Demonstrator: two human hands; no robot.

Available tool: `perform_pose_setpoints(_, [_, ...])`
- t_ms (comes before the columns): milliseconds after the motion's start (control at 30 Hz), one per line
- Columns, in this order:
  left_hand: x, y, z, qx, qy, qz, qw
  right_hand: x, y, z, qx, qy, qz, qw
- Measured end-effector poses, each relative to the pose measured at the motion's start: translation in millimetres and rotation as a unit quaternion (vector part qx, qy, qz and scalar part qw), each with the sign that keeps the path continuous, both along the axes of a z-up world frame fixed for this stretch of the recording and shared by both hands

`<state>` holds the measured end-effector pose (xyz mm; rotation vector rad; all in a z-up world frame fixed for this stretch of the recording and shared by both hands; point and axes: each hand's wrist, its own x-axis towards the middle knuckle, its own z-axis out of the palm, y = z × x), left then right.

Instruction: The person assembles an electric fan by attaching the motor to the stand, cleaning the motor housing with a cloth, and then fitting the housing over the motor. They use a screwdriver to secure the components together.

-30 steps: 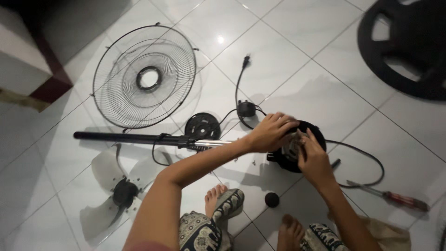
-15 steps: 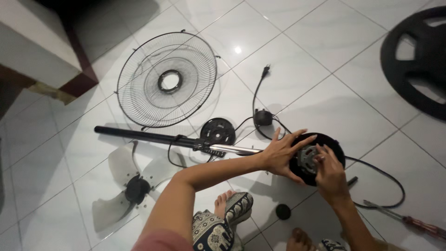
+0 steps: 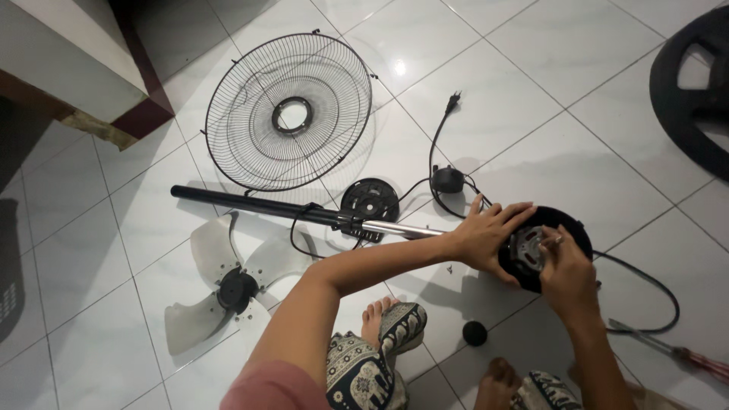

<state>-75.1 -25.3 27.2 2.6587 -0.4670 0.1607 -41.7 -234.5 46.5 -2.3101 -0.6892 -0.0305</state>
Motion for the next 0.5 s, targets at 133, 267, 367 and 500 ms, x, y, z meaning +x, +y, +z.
perform_pose_setpoints(133, [2.5,-3.1,-5.2,0.007,-0.016,0.006,1.0,10.1,0.3,-2.0,-0.04,-0.062,0.021,0.997])
perform_pose_setpoints(267, [2.7,3.0,-11.0,-0.053,-0.032,-0.012,0.998,14.3,-5.5,-13.3,0.008,-0.015,0.02,1.0])
perform_pose_setpoints(367, [-0.7,6.0,-18.1,-0.032,-0.027,-0.027,0.999,14.8,-14.0,-17.7,0.021,-0.072,0.045,0.996])
perform_pose_setpoints(500, [-8.7,21.8,-23.6,-0.017,-0.053,-0.028,0.998,7.1,-17.8,-7.9,0.015,-0.109,0.057,0.992])
